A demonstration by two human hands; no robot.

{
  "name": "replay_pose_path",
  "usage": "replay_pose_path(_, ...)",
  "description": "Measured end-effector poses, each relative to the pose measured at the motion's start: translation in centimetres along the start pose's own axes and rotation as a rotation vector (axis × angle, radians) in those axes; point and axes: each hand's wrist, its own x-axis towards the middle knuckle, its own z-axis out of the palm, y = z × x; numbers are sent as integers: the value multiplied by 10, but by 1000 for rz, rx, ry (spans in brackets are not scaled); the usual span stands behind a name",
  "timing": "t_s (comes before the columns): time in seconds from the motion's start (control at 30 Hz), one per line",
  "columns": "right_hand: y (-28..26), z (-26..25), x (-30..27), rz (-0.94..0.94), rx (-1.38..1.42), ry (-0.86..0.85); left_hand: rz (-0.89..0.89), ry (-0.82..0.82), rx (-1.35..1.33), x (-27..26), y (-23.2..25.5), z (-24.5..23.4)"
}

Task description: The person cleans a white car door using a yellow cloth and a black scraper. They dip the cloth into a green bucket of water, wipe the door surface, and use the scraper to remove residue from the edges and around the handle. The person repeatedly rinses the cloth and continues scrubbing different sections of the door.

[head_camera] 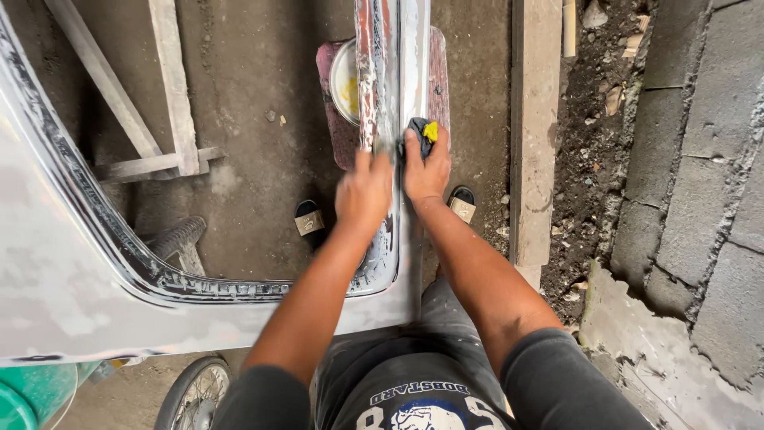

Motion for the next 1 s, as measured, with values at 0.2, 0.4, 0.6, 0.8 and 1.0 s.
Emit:
replay_pose_path(0.2,9,4,-2,-1,-50,-6,-3,6,-31,-31,-2,13)
replay_pose_path(0.4,11,3,0,-78,-5,13,-2,91,67,43,-8,23)
replay_pose_path(0.6,8,3,1,-36,-16,6,16,-89,-17,-91,-2,18)
replay_pose_path(0.8,13,3,1,-55,6,32,62,72,21,-1,-2,8)
replay_pose_path(1.0,14,5,1,-50,-27,33,109,41,10,-83,-5,15)
